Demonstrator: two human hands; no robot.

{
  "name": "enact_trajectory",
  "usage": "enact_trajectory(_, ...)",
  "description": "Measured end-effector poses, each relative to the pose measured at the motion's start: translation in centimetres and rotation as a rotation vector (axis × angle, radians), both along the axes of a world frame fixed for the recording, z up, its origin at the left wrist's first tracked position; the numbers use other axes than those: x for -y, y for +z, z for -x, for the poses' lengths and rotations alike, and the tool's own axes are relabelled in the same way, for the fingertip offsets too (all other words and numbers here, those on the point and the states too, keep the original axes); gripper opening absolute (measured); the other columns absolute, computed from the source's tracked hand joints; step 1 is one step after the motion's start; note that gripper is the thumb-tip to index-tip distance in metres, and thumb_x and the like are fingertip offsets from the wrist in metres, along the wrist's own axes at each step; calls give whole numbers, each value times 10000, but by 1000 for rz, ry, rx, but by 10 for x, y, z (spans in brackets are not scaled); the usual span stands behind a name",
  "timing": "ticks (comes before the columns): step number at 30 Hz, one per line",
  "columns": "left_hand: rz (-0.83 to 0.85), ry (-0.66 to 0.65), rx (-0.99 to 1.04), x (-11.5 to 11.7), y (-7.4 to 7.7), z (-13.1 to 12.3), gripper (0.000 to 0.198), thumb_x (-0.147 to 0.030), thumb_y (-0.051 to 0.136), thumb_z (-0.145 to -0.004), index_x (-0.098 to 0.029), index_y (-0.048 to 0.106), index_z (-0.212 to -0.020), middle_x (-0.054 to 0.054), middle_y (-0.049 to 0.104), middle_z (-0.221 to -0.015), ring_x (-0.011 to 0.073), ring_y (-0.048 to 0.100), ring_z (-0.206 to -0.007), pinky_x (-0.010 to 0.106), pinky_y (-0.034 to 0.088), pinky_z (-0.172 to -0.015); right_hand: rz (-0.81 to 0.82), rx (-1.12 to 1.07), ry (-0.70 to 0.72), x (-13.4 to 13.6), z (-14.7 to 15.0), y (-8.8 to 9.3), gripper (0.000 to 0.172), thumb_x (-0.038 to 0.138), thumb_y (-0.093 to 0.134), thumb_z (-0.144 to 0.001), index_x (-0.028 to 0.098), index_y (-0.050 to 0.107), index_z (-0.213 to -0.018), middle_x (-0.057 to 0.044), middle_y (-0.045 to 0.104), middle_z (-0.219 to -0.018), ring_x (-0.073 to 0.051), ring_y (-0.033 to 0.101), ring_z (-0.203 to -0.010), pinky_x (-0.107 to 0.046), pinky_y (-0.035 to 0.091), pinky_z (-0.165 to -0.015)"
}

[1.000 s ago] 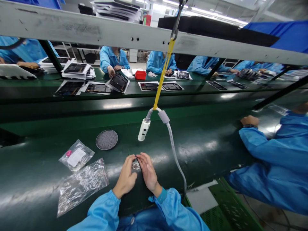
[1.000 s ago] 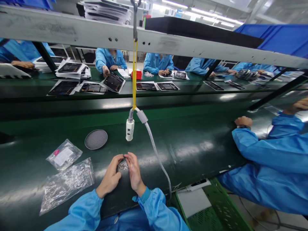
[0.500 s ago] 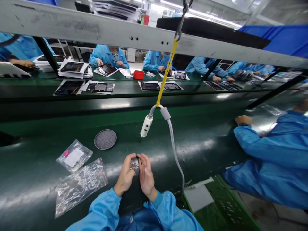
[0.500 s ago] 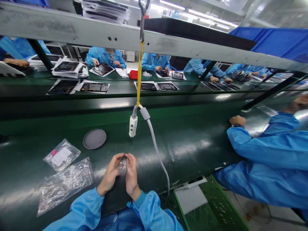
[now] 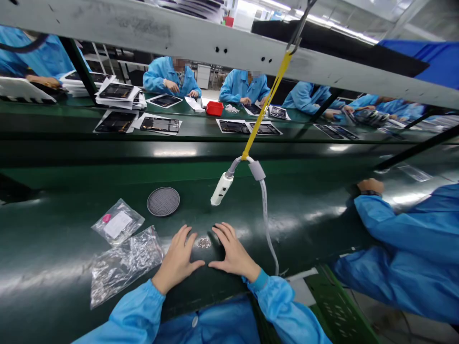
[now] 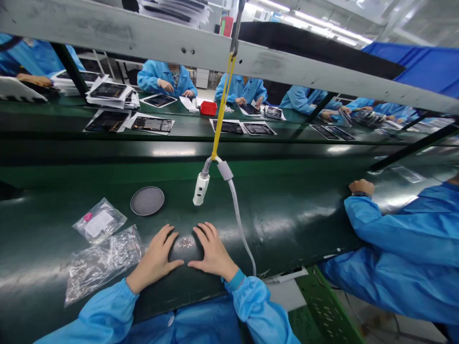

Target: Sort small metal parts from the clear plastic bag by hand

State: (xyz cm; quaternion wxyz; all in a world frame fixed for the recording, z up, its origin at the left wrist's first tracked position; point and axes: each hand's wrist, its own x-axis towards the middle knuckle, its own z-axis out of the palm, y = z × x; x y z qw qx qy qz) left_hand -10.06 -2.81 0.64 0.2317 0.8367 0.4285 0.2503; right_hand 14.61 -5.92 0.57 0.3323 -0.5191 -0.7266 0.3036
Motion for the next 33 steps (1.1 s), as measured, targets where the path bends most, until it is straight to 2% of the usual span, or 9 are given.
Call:
enact_trajectory(4,-73,29,-22,-16,-7,-9,555,-420,797,-796,-176,598,-1252,201,540,-1380,453,449,-1357,656,415,-1099,-47,-11,-6,-16,2,-1,941,550,905,-626,200,551,-1424,-188,526,-1438,-422,369,-1406,-683,316,-1168)
enact_trajectory(8,-94,46,18,1,7,-8,369,-423,640,-932,-184,602,-1210,178,564,-1335,380,523,-1303,549,489,-1065,-88,-51,-55,-15,1,-1,760,497,862,-723,221,592,-1378,-165,583,-1365,-391,446,-1334,-655,389,-1130)
enact_trajectory(12,-225,90,52,38,35,23,129,-267,515,-1008,-217,609,-1080,100,641,-1154,247,658,-1036,363,544,-934,-116,-79,-133,-1,-3,3,391,390,715,-890,217,669,-1238,-153,647,-1201,-351,530,-1203,-619,433,-1078)
enact_trajectory(15,-399,223,-32,51,49,62,104,-210,518,-992,-213,602,-1054,85,650,-1060,237,661,-921,349,533,-859,-101,-81,-163,12,-2,5,214,320,565,-975,214,707,-1094,-143,660,-1027,-314,594,-996,-560,510,-938)
enact_trajectory(19,-462,243,-285,37,55,99,238,-138,423,-971,-178,618,-1100,138,635,-1111,278,662,-893,373,545,-755,-39,-74,-105,15,4,10,206,249,538,-954,217,703,-1074,-126,640,-1036,-263,614,-870,-465,552,-833)
enact_trajectory(24,-345,1,-527,-11,62,101,639,71,384,-733,-155,597,-1291,232,475,-1400,336,662,-1021,440,561,-810,51,-42,33,-14,14,19,386,195,725,-781,247,694,-1162,-81,614,-1098,-210,611,-823,-379,566,-837)
enact_trajectory(26,-279,-88,-559,-29,66,98,603,72,430,-688,-150,644,-1206,238,434,-1435,341,667,-1009,434,565,-794,83,-20,89,-28,17,24,476,205,815,-690,251,707,-1151,-67,610,-1091,-196,609,-799,-357,567,-835)
enact_trajectory(28,-250,-142,-556,-41,70,98,429,54,456,-705,-138,681,-1016,220,480,-1383,308,680,-927,399,564,-749,113,3,120,-38,18,28,559,217,883,-607,243,718,-1140,-58,606,-1062,-182,600,-755,-349,569,-821)
enact_trajectory(33,-263,-229,-504,-42,70,108,289,7,412,-808,-148,638,-900,159,600,-1166,273,645,-926,382,538,-811,176,13,124,-37,13,32,676,241,924,-546,250,706,-1186,-53,604,-1055,-160,580,-706,-329,573,-755)
